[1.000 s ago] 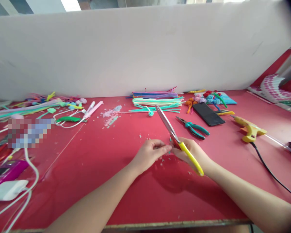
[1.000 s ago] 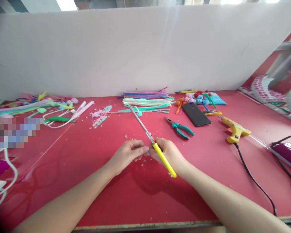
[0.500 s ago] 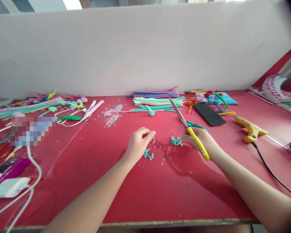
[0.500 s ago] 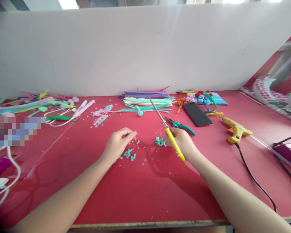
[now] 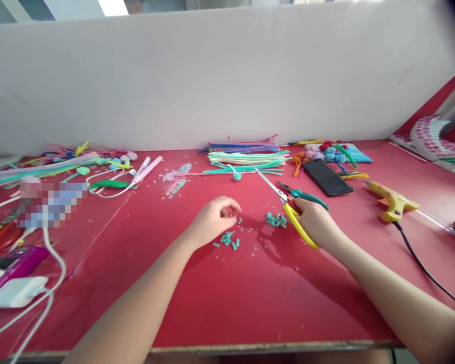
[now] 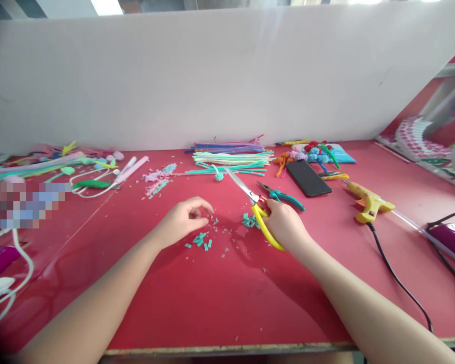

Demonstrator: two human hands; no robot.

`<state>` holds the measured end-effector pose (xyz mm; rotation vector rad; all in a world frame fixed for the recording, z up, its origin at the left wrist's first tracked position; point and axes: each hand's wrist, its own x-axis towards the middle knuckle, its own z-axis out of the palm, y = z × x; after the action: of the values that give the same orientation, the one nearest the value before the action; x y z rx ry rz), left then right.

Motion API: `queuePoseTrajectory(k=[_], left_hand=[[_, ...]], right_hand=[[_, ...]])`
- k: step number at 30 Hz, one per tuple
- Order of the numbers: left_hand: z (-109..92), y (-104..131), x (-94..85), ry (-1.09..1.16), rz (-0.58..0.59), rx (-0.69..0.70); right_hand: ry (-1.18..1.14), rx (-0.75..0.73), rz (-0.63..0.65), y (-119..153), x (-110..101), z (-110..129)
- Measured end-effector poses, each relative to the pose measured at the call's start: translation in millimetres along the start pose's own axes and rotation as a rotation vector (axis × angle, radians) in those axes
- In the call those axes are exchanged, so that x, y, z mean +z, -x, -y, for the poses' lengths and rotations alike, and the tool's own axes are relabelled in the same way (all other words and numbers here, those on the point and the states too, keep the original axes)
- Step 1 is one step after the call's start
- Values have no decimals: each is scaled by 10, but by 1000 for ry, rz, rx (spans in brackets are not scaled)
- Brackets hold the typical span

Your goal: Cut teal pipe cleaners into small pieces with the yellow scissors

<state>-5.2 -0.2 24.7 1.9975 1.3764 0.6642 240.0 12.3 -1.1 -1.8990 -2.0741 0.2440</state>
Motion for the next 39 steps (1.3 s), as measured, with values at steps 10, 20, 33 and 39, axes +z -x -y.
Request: queuePoseTrajectory(k=[10,20,33,39], left_hand=[[-7,101,67,-311,291,127],[-60,119,88,-335,307,190],[-56,110,74,-283,373,222],[-92,115,74,-282,410,221]], right_hand=[[-76,-46,52,118,-18,120],[-115,-65,61,175,-19,173],[-128,-111,80,210,-28,212],[-128,-112,90,230,-48,239]])
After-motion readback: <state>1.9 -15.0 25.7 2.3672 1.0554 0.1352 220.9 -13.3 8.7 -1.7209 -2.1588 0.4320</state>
